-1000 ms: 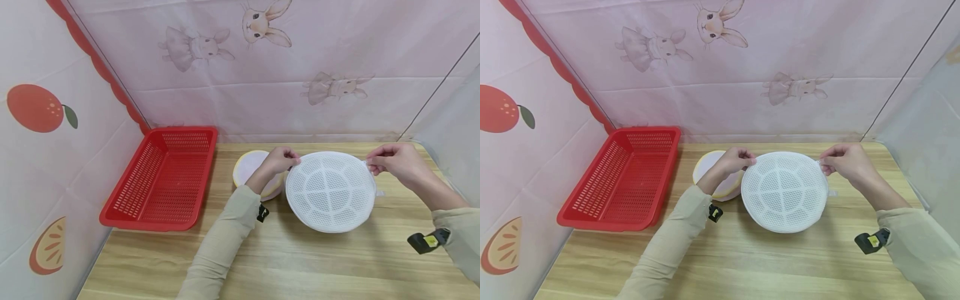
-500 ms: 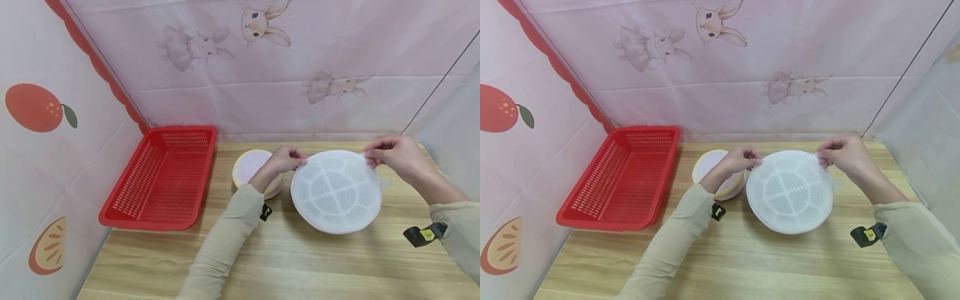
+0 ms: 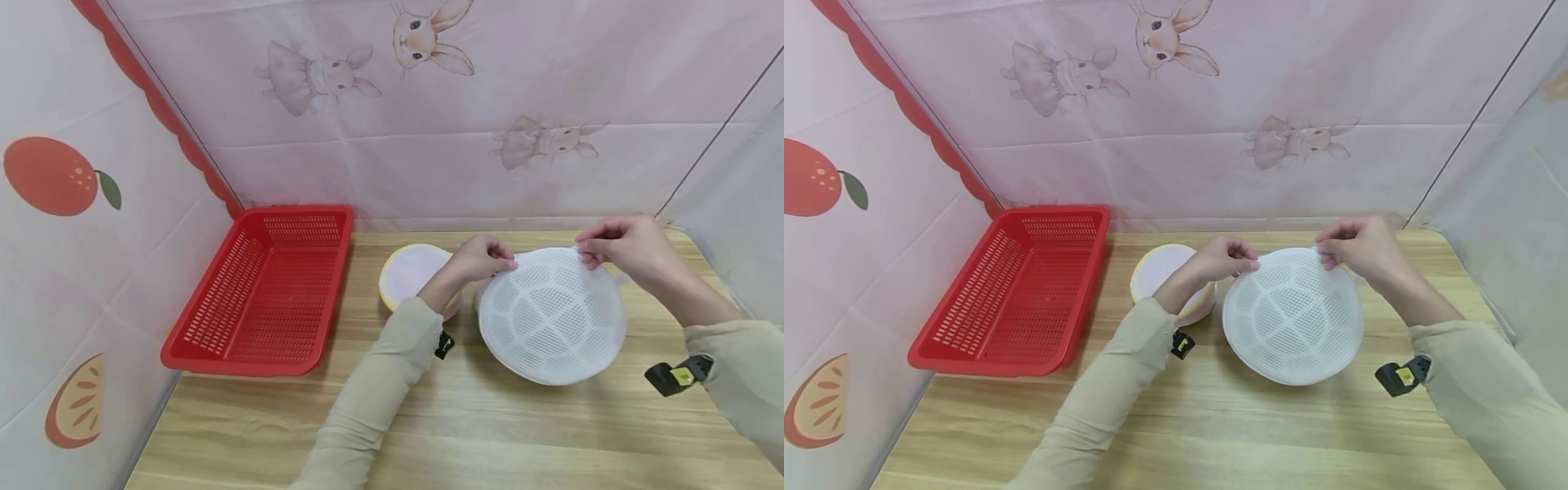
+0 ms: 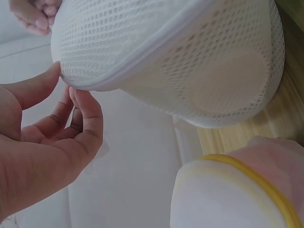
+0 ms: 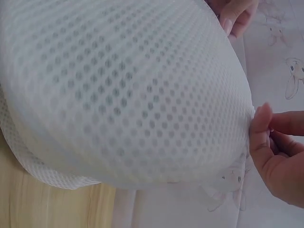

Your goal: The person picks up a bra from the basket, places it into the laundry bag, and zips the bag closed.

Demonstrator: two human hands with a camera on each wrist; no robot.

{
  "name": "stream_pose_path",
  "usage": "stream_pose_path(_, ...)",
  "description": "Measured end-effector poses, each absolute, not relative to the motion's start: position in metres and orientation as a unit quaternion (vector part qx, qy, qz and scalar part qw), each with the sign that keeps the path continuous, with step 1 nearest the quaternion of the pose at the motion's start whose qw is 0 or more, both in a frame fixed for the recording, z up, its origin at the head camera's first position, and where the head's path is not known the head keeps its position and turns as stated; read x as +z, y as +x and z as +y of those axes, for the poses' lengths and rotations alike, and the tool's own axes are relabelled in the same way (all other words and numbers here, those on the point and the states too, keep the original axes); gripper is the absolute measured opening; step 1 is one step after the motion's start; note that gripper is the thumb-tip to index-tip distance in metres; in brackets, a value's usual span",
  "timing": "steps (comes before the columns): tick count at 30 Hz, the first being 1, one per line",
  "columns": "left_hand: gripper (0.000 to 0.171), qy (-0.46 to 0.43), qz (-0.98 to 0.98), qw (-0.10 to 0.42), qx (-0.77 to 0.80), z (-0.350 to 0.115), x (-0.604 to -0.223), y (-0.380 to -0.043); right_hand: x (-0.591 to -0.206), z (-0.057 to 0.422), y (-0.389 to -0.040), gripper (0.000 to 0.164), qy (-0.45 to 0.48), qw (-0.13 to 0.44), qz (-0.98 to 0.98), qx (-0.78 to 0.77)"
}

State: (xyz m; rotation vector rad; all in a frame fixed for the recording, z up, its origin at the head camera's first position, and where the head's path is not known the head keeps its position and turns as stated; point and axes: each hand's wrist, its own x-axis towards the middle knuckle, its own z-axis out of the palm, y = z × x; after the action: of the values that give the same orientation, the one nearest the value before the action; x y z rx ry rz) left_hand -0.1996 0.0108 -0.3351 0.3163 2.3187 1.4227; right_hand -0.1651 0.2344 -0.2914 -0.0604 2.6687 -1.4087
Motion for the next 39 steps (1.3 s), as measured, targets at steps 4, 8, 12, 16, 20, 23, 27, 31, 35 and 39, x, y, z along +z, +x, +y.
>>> stream_pose_path(4,0.007,0.114,0.837,0.198,0.497,0.014,-0.334,-0.198,-0.290,0.232,-0.166,0.024,-0.020,0.064,0.882,-0.467)
stream_pose_path(8,0.006,0.107,0.839,0.195,0.497,0.015,-0.334,-0.197,-0.291,0.233,-0.166,0.024,-0.022,0.065,0.883,-0.463)
stream_pose_path(12,0.006,0.094,0.836,0.189,0.506,0.015,-0.334,-0.196,-0.292,0.235,-0.167,0.023,-0.027,0.067,0.883,-0.465)
stream_pose_path(16,0.006,0.078,0.835,0.183,0.513,0.016,-0.335,-0.196,-0.294,0.239,-0.167,0.023,-0.031,0.073,0.878,-0.472)
stream_pose_path(20,0.006,0.052,0.833,0.183,0.519,0.015,-0.336,-0.196,-0.298,0.244,-0.168,0.022,-0.027,0.073,0.874,-0.480)
stream_pose_path(23,0.007,0.037,0.832,0.180,0.523,0.012,-0.337,-0.197,-0.301,0.251,-0.167,0.021,-0.021,0.075,0.871,-0.485)
stream_pose_path(27,0.006,0.031,0.828,0.175,0.532,0.007,-0.341,-0.198,-0.306,0.260,-0.165,0.022,-0.014,0.079,0.876,-0.476)
stream_pose_path(31,0.005,0.039,0.821,0.180,0.540,0.004,-0.343,-0.199,-0.308,0.264,-0.164,0.023,-0.015,0.080,0.879,-0.469)
stream_pose_path(35,0.006,0.054,0.826,0.185,0.530,0.003,-0.342,-0.200,-0.308,0.263,-0.164,0.023,-0.013,0.079,0.879,-0.469)
stream_pose_path(39,0.007,0.062,0.832,0.186,0.518,0.003,-0.341,-0.200,-0.305,0.260,-0.164,0.024,-0.016,0.075,0.882,-0.466)
